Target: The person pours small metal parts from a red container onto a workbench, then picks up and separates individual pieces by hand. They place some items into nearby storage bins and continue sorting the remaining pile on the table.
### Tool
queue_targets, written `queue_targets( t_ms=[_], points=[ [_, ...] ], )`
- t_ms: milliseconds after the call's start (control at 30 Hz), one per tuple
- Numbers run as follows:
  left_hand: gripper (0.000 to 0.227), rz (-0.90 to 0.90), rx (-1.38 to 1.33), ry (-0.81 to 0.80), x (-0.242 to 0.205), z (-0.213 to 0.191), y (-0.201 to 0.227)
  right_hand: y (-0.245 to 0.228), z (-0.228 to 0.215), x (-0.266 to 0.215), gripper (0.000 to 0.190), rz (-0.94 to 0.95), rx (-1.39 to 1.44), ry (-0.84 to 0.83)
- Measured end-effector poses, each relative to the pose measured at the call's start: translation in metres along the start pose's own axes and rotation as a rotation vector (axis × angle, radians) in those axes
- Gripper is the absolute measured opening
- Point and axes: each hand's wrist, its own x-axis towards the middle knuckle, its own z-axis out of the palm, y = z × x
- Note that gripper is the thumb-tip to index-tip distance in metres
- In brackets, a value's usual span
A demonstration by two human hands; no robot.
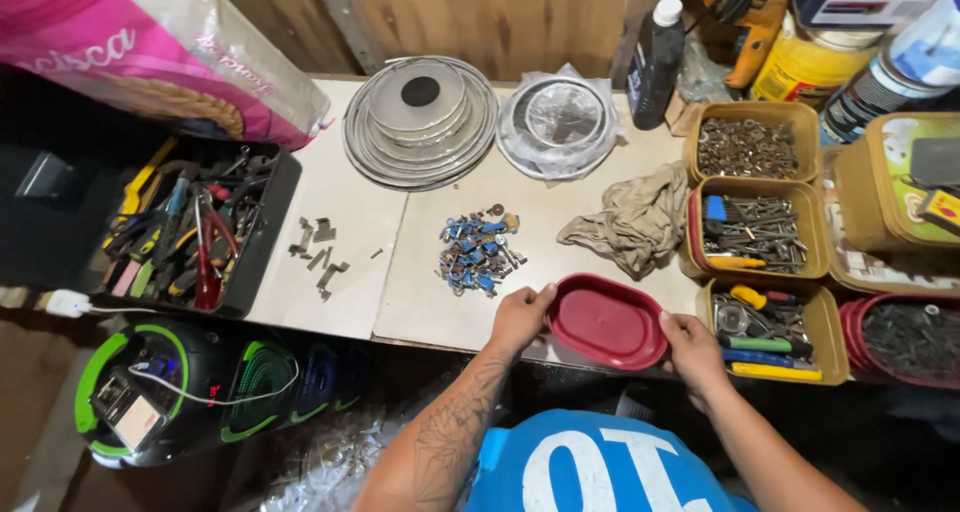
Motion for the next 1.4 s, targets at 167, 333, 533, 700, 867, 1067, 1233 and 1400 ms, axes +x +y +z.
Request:
queue_targets(
  t_ms=[167, 333, 533, 700, 867, 1067, 1233, 1400],
  points=[
    [0.057, -0.029, -0.061, -0.022, -0.012, -0.002, -0.01, 0.029, 0.002, 0.029, 0.047, -0.057, 0.058, -0.051],
    [0.039, 0.015, -0.152, 0.028, 0.012, -0.01, -0.04, -0.002, 0.013, 0.02, 0.046, -0.075, 0.079, -0.069],
    [0.039, 0.013, -0.439, 0.055, 0.002, -0.056, -0.05, -0.028, 0.047, 0.032, 0.046, -0.087, 0.09, -0.172],
    [0.049, -0.007, -0.459, 0.001, 0.015, -0.068, -0.063, -0.066, 0.063, 0.005, 0.057, -0.131, -0.136, -0.256],
    [0.054, 0.236, 0.218, 0.148, 0.051, -0.107, -0.045, -0.045, 0.051, -0.004, 0.036, -0.02, -0.138, -0.059],
    [0.068, 0.405, 0.606, 0.084, 0.128, -0.152, -0.005, -0.009, 0.032, 0.006, 0.032, 0.08, 0.024, 0.145],
    [0.081, 0.53, 0.875, -0.047, 0.206, -0.154, -0.019, -0.012, 0.033, -0.022, 0.025, 0.2, 0.198, 0.298],
    [0.085, 0.464, 0.787, -0.218, 0.177, -0.153, 0.005, -0.014, 0.04, -0.055, 0.036, 0.274, 0.387, 0.32]
  ],
)
